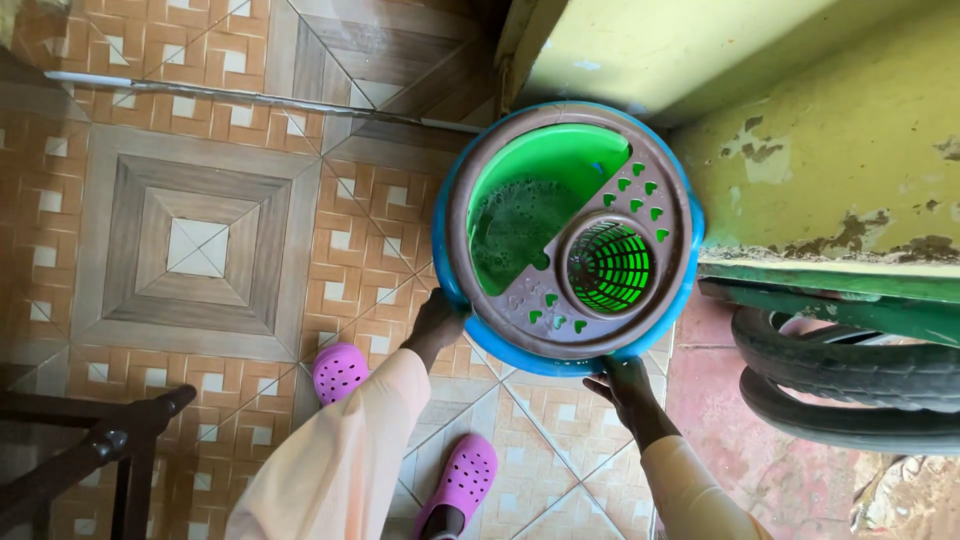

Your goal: The recorder is seen mopping the floor in a room using a mop and a bucket of water.

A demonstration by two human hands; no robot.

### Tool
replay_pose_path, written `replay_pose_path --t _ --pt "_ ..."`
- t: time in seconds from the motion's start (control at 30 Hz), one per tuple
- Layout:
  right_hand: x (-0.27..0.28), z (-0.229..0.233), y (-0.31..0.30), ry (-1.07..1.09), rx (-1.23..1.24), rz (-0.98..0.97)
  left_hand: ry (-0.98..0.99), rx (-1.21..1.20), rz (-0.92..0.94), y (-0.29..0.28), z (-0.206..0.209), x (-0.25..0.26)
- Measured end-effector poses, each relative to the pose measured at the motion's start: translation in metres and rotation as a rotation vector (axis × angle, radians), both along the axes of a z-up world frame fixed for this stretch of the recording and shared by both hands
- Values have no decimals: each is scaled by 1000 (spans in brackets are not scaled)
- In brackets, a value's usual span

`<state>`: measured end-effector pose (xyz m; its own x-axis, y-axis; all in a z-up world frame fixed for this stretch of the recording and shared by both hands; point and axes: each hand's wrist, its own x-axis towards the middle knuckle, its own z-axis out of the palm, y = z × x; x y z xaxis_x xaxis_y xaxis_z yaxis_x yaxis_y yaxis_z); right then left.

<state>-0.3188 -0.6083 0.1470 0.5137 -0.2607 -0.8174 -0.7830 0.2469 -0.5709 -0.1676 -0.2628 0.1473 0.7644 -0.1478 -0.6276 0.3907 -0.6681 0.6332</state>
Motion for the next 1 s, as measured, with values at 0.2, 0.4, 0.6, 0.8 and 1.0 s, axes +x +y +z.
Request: replay_pose_path --t 0.2,0.4,0.6,0.8,1.0 --pt "4 57 22 192 -341 70 -73 93 -75 11 13 24" --pt "10 103 82 206 -323 214 70 62 222 6 86 14" --pt "37 147 188 252 -56 479 -3 -26 317 43 78 -12" --pt "142 226 300 150 101 465 -73 -115 529 133 143 56" --pt "276 284 378 -86 102 378 -268 -261 705 241 225 170"
